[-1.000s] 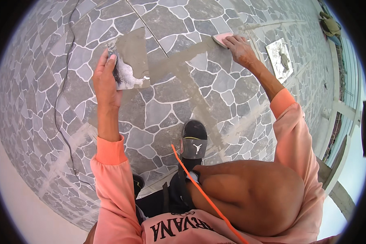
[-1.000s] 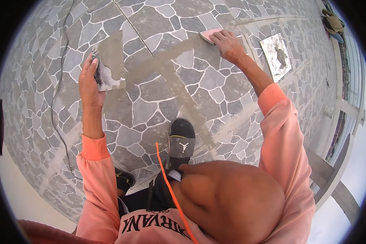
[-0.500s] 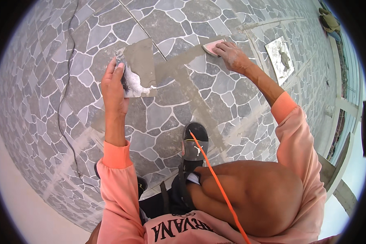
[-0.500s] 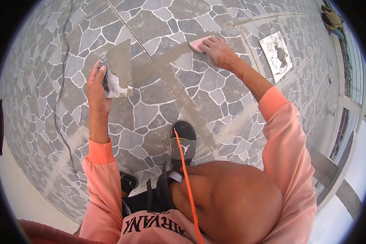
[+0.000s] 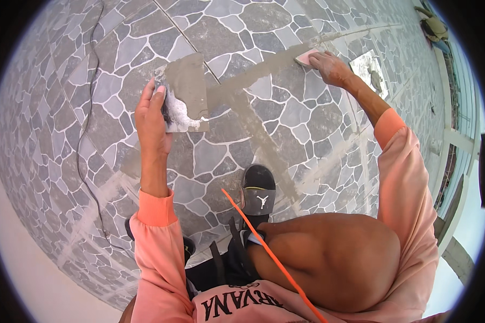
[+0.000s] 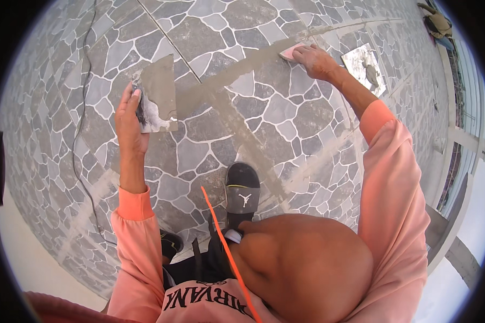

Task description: The person applies grout to the spaces between floor tiles using a spatula.

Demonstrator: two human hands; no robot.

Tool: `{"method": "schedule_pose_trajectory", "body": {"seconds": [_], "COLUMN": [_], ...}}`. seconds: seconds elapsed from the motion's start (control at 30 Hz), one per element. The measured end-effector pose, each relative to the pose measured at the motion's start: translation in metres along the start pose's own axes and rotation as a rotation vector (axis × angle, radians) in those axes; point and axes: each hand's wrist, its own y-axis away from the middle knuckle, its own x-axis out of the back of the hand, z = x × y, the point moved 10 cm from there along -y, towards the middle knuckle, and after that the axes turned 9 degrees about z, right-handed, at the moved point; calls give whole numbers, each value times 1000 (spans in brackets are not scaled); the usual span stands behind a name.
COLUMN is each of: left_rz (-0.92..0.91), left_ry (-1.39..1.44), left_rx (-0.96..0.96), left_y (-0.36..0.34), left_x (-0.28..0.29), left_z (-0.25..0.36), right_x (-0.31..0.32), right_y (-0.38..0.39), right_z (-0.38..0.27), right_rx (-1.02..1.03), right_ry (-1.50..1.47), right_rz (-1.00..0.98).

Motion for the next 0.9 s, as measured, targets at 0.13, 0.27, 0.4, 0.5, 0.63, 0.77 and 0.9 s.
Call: {"method": "schedule_pose_trajectory", "body": {"seconds": [0.13,0.27,0.4,0.5,0.63,0.77,0.9], "left_rz": [-13,4,4,-4,-32,-29,-25], "left_ry": [4,-20,-18,-41,-55,-56,-9], "left_rx": [5,19,6,28,64,49,51], "left_y": [1,2,2,0,4,6,6], "left_x": [-4,-1,-3,-1,-11,-10,-11], "left_z": [-8,-12,-7,-15,-30,-18,-19], "right_x": [41,4,15,42,-6,-12,20], "right_y": [-1,2,10,5,31,33,23], "right_z": [16,-21,14,49,55,68,94], "right_rx": [-35,-68,-42,-96,-167,-157,-241], "right_ry": [157,151,-14,61,84,-38,43], "right_rz": [371,227,75,349,363,-86,59]}}
